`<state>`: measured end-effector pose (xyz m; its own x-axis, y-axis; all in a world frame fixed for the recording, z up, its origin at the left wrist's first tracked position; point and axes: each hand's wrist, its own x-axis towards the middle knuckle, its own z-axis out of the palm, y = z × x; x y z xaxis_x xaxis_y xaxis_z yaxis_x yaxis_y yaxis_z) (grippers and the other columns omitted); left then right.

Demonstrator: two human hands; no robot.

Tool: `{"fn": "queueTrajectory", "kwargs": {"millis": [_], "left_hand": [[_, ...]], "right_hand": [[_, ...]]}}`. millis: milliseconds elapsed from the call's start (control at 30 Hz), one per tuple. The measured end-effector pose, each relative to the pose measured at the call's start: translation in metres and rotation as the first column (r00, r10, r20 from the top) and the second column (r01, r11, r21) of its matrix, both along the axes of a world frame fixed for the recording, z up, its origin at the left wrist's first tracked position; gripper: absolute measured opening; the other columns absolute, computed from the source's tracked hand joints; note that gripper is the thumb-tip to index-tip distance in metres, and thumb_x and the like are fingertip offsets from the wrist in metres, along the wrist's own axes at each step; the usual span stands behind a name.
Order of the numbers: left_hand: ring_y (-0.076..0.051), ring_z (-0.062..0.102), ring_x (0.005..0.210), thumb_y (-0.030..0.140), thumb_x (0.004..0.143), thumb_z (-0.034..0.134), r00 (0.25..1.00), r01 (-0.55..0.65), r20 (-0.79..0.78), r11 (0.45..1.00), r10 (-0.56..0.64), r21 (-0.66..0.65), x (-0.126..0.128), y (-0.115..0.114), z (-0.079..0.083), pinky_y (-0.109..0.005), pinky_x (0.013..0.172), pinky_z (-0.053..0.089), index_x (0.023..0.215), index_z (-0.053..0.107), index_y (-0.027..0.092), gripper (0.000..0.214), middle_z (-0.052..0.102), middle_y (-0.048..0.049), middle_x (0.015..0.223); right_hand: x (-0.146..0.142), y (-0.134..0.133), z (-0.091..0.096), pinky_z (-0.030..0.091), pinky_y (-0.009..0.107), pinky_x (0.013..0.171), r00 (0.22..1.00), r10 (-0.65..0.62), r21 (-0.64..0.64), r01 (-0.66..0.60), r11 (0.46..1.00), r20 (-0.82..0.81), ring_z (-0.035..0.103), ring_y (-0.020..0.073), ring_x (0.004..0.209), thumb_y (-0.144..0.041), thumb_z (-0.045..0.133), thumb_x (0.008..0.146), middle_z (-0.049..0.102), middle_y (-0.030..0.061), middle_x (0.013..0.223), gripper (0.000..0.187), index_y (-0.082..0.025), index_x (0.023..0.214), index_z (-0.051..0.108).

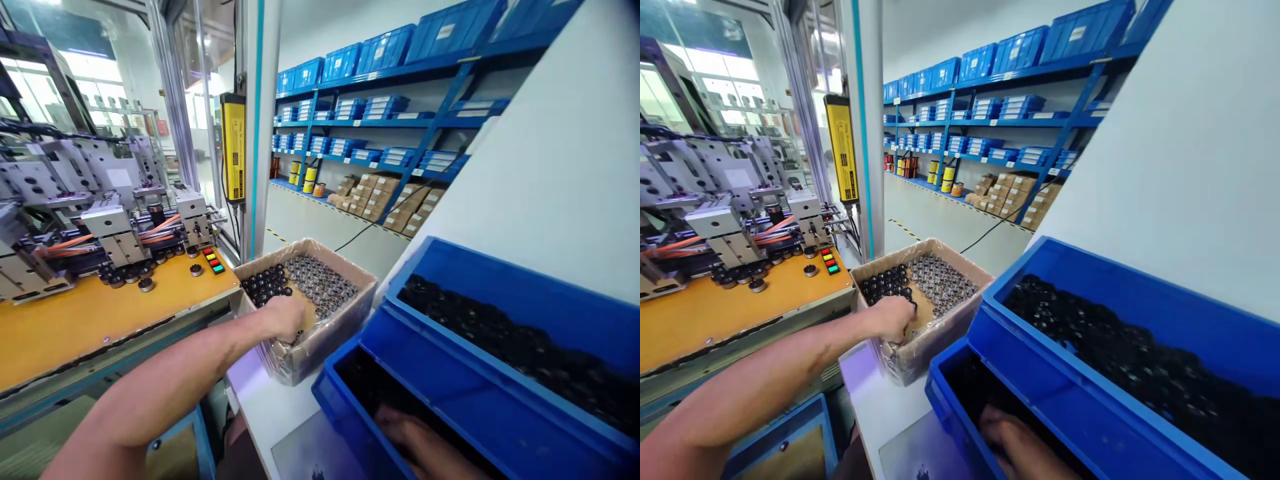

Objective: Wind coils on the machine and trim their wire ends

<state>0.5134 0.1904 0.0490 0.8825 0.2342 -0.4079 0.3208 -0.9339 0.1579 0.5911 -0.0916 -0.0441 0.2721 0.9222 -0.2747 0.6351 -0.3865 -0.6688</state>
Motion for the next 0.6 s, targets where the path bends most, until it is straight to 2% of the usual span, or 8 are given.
{"fn": "queueTrajectory", "kwargs": {"millis": [100, 200, 300, 400, 467, 533, 600], "left_hand": [[-0.020, 0.068, 0.092, 0.031, 0.088, 0.068, 0.968, -0.027, 0.245, 0.990, 0.060, -0.136, -0.016, 0.011, 0.006, -0.040, 0.082, 0.057, 0.100, 0.067, 0.014, 0.021, 0.070, -0.0059, 0.101], [-0.020, 0.068, 0.083, 0.022, 0.078, 0.074, 0.848, -0.004, 0.499, 0.944, 0.179, -0.330, -0.050, 0.009, 0.007, -0.037, 0.081, 0.056, 0.095, 0.069, 0.012, 0.021, 0.072, -0.0065, 0.086], [-0.018, 0.069, 0.084, 0.025, 0.080, 0.069, 0.694, 0.082, 0.634, 0.838, 0.340, -0.539, -0.098, -0.009, -0.002, -0.033, 0.080, 0.058, 0.114, 0.063, 0.012, 0.036, 0.073, -0.0097, 0.097], [-0.020, 0.072, 0.090, 0.031, 0.083, 0.066, 0.582, 0.154, 0.650, 0.719, 0.489, -0.678, -0.143, -0.034, -0.019, -0.034, 0.082, 0.060, 0.111, 0.064, 0.016, 0.032, 0.072, -0.0129, 0.110], [-0.020, 0.073, 0.088, 0.031, 0.079, 0.072, 0.499, 0.203, 0.597, 0.586, 0.628, -0.785, -0.164, -0.049, -0.028, -0.033, 0.079, 0.061, 0.103, 0.068, 0.019, 0.027, 0.070, -0.0113, 0.116], [-0.018, 0.072, 0.085, 0.027, 0.072, 0.081, 0.433, 0.260, 0.472, 0.395, 0.768, -0.881, -0.176, -0.061, -0.032, -0.030, 0.075, 0.061, 0.096, 0.073, 0.021, 0.025, 0.070, -0.0085, 0.116], [-0.016, 0.071, 0.084, 0.021, 0.067, 0.085, 0.417, 0.296, 0.337, 0.225, 0.844, -0.928, -0.183, -0.070, -0.031, -0.027, 0.074, 0.061, 0.092, 0.076, 0.022, 0.027, 0.073, -0.0070, 0.109]], "right_hand": [[0.001, 0.005, 0.002, 0.050, 0.031, 0.074, 0.999, 0.011, -0.002, -0.011, 1.000, -0.036, 0.064, 0.0228, 0.077, -0.032, 0.053, 0.080, 0.071, 0.0078, 0.081, 0.025, -0.018, 0.070, 0.072], [0.005, 0.007, 0.001, 0.048, 0.030, 0.069, 0.995, -0.070, -0.008, 0.069, 0.998, -0.069, 0.063, 0.0221, 0.075, -0.029, 0.055, 0.075, 0.072, 0.0063, 0.077, 0.022, -0.016, 0.072, 0.072], [0.009, 0.008, -0.002, 0.047, 0.030, 0.068, 0.985, -0.128, -0.003, 0.129, 0.992, -0.118, 0.064, 0.0220, 0.074, -0.027, 0.056, 0.072, 0.073, 0.0055, 0.075, 0.022, -0.014, 0.074, 0.073], [0.008, 0.011, -0.006, 0.046, 0.029, 0.064, 0.973, -0.158, 0.014, 0.163, 0.987, -0.166, 0.063, 0.0198, 0.068, -0.028, 0.054, 0.073, 0.072, 0.0042, 0.071, 0.024, -0.014, 0.072, 0.073], [0.005, 0.014, -0.008, 0.045, 0.028, 0.062, 0.967, -0.198, 0.041, 0.207, 0.978, -0.161, 0.061, 0.0189, 0.066, -0.029, 0.056, 0.073, 0.070, 0.0043, 0.069, 0.023, -0.014, 0.069, 0.072], [0.002, 0.017, -0.005, 0.044, 0.029, 0.062, 0.960, -0.250, 0.093, 0.263, 0.960, -0.127, 0.059, 0.0186, 0.065, -0.030, 0.058, 0.074, 0.068, 0.0050, 0.067, 0.022, -0.013, 0.068, 0.070], [-0.002, 0.022, 0.005, 0.044, 0.030, 0.064, 0.953, -0.289, 0.171, 0.302, 0.938, -0.094, 0.058, 0.0187, 0.067, -0.034, 0.061, 0.076, 0.067, 0.0057, 0.069, 0.023, -0.014, 0.067, 0.068]]}}
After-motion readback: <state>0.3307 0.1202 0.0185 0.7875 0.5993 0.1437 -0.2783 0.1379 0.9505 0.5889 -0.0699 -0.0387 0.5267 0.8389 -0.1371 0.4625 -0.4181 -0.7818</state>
